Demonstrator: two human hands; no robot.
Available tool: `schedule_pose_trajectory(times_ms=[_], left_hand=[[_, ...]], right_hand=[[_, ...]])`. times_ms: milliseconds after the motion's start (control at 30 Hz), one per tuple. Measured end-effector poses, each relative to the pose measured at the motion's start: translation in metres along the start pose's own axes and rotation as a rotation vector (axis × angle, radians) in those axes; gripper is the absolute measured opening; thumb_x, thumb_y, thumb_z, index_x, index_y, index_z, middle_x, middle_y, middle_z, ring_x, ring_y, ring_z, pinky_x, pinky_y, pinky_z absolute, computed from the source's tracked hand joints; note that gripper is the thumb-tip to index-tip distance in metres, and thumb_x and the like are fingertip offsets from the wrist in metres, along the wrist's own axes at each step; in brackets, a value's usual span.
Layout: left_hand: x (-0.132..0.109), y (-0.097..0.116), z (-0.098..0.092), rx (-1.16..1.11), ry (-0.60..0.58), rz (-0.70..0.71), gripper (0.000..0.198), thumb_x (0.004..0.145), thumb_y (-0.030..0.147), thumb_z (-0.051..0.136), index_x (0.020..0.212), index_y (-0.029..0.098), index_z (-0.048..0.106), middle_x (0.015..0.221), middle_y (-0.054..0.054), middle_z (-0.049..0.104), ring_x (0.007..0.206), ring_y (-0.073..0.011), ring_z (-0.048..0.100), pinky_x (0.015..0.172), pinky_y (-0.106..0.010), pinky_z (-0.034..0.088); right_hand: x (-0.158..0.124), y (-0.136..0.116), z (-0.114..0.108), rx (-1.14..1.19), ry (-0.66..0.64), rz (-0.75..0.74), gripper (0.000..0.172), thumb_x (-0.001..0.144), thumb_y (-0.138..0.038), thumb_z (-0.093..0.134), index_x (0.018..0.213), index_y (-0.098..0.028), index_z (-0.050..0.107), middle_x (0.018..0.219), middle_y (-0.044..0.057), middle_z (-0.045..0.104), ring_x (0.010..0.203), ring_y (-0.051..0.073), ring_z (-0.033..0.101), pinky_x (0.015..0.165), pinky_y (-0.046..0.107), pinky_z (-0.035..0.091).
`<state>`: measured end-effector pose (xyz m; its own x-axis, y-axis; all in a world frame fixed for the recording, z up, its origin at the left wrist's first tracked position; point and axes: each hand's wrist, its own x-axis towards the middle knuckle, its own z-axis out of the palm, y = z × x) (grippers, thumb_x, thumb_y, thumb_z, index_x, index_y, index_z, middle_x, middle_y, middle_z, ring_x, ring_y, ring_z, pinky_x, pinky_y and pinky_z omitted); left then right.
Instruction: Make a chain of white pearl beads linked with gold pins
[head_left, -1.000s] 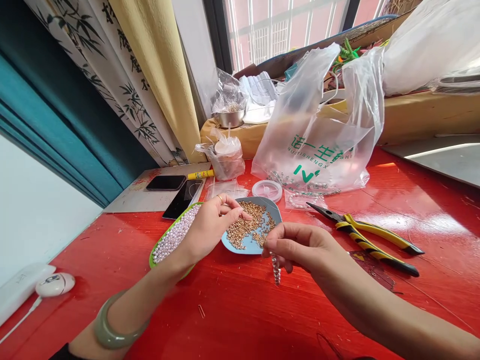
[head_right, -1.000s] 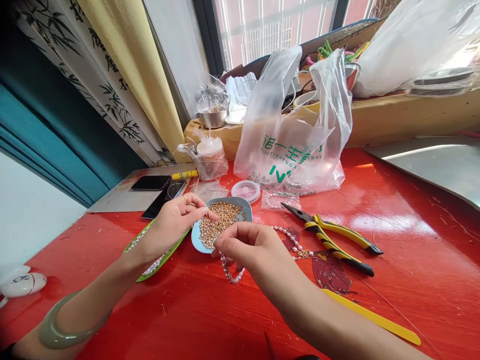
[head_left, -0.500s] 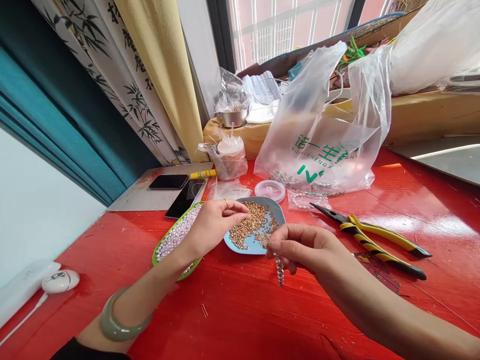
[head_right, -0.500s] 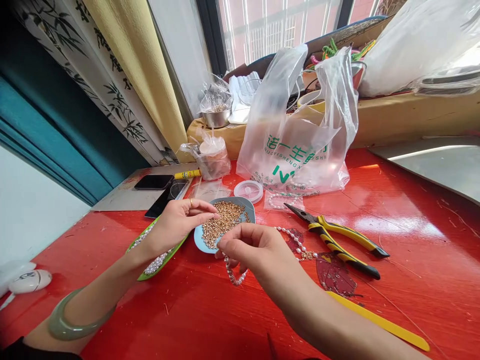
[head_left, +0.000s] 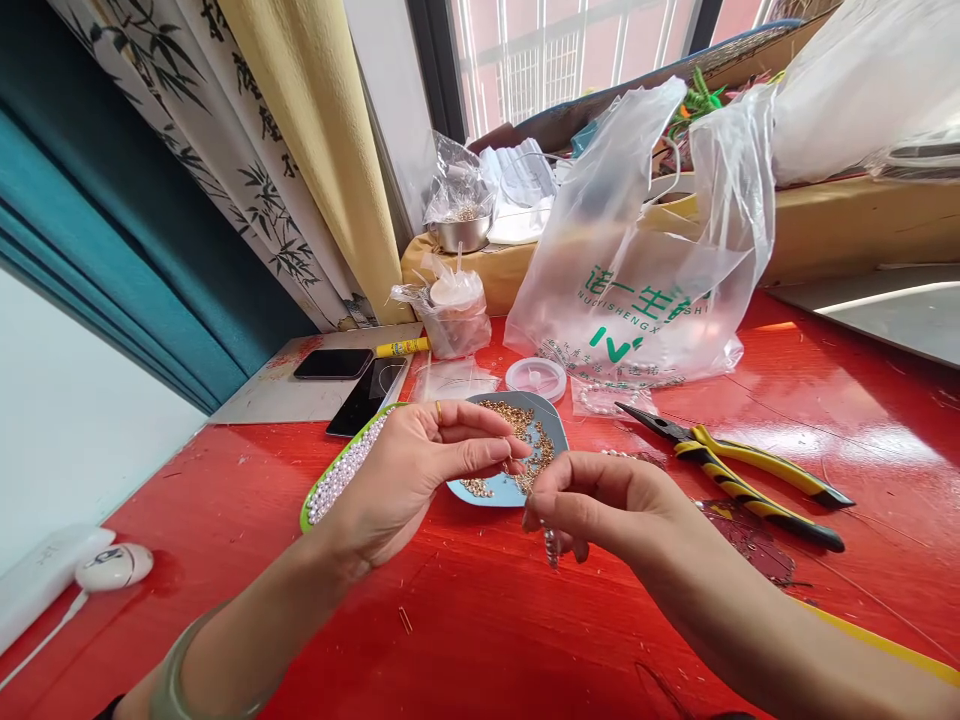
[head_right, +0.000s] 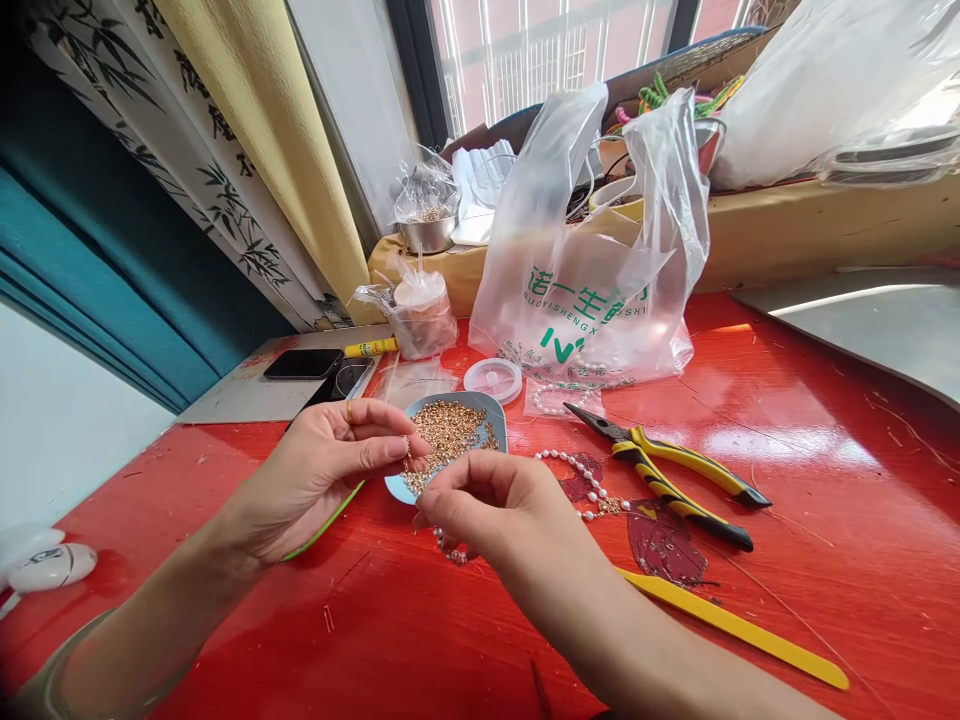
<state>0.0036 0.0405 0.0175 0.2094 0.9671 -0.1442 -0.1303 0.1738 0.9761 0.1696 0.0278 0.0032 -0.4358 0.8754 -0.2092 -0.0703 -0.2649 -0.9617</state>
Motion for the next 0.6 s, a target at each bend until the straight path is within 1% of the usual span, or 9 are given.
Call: schedule_pose_trajectory(times_ms=[167,367,600], left_hand=[[-0.0041,0.0027,0.0033,-0.004,0.003,0.009,0.007,0.068,0.013,0.073,0.072,0.015,0.067,0.067,0.002,0.072,0.065,-0.0084,0.066,0.062,-0.014,0.05],[-0.0059,0.0045,0.0051,-0.006,0.013,0.016,0.008,0.067,0.012,0.073,0.071,0.014,0.067,0.067,0.001,0.072,0.064,-0.0086,0.066,0.061,-0.014,0.051],[-0.0064,0.0044,0.0068,-0.018,0.02,0.024,0.008,0.066,0.011,0.074,0.071,0.015,0.067,0.067,0.001,0.072,0.065,-0.0094,0.067,0.062,-0.015,0.052]], right_hand=[[-0.0012,-0.0025,0.0018,0.0,0.003,0.012,0.014,0.064,-0.028,0.061,0.056,-0.017,0.056,0.053,-0.003,0.05,0.052,0.009,0.044,0.051,0.022,0.035],[-0.0023,-0.0012,0.0026,0.012,-0.028,0.007,0.014,0.065,-0.026,0.06,0.056,-0.017,0.056,0.052,-0.004,0.05,0.051,0.008,0.043,0.05,0.021,0.035],[-0.004,0.0005,0.0021,0.0,-0.029,0.005,0.013,0.067,-0.024,0.06,0.057,-0.017,0.056,0.054,-0.004,0.051,0.052,0.008,0.043,0.051,0.021,0.036]])
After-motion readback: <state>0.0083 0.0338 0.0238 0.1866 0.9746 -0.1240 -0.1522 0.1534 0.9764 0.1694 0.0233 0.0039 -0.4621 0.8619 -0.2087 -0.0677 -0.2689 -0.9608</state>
